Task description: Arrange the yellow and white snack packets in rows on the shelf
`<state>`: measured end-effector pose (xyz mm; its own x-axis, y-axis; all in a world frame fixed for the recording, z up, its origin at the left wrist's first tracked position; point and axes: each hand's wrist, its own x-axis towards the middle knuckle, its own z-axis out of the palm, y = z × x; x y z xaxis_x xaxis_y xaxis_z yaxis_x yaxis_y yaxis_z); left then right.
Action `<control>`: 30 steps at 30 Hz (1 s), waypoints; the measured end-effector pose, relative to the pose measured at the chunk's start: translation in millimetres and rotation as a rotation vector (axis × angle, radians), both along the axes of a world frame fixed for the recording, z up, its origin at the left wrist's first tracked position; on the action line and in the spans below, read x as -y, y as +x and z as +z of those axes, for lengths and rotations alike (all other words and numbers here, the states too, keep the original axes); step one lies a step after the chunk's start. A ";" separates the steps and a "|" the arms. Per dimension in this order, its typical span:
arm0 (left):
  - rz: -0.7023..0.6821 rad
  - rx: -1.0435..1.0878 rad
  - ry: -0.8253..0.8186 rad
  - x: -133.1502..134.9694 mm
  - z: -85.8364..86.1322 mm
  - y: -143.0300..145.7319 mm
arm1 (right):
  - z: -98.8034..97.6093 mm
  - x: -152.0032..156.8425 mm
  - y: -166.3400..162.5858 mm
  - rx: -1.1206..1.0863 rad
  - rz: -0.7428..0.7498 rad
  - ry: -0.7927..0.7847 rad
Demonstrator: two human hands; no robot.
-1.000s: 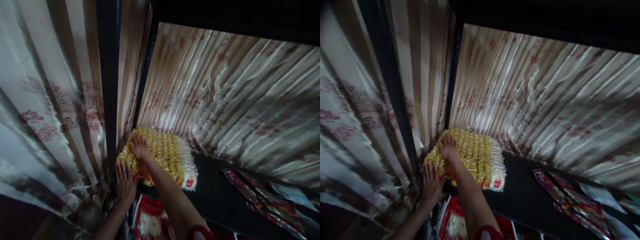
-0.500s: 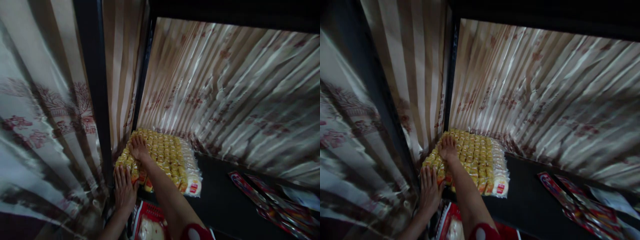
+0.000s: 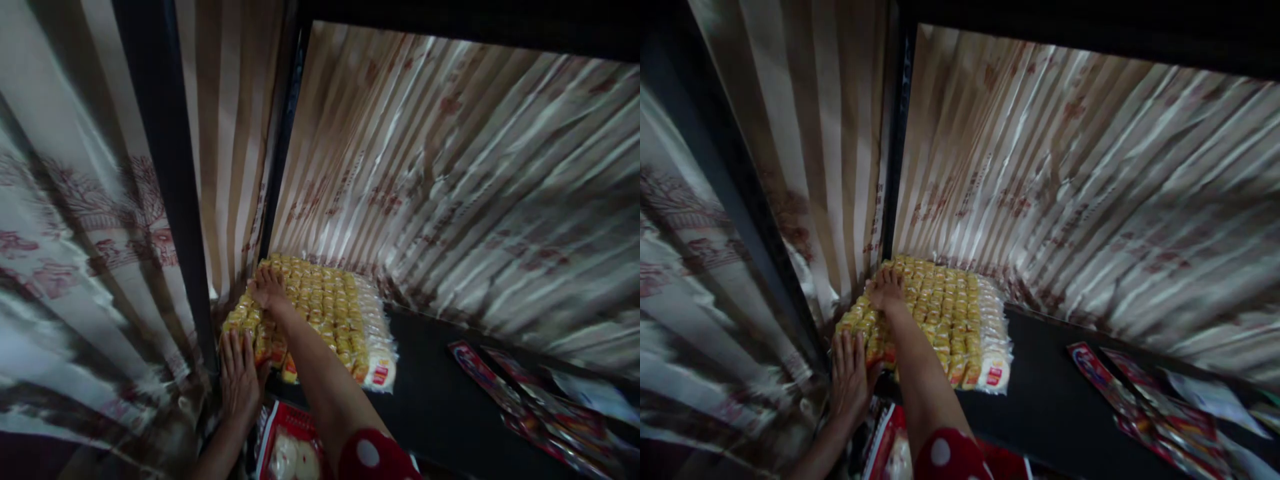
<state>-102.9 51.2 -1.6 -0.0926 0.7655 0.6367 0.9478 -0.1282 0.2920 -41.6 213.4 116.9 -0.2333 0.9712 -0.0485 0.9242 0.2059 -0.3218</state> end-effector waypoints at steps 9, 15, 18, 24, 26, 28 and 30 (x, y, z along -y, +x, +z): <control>-0.017 0.076 -0.060 7.8 9.1 -4.5 | 14.4 106.0 45.9 -0.494 -0.118 0.526; -0.057 0.082 -0.007 11.5 12.3 -5.6 | -55.3 241.4 95.9 -0.539 -0.249 0.542; -0.063 0.072 -0.006 13.8 14.0 -5.7 | -84.2 283.0 118.7 -0.490 -0.357 0.502; -0.081 0.081 -0.004 14.6 13.3 -8.7 | -98.1 310.9 149.1 -0.515 -0.440 0.467; -0.078 0.073 0.017 18.7 13.3 -10.3 | -95.0 311.8 152.5 -0.547 -0.451 0.468; -0.133 0.033 0.047 27.1 14.5 -10.1 | -90.8 311.4 152.5 -0.585 -0.458 0.456; -0.277 -0.025 0.039 37.4 17.1 -6.1 | -85.6 309.1 150.2 -0.619 -0.470 0.449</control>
<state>-109.0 13.8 15.5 0.1334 0.7345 0.6654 0.8818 -0.3944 0.2586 108.6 -95.7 31.3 0.3354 0.8700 0.3613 0.6323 0.0764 -0.7709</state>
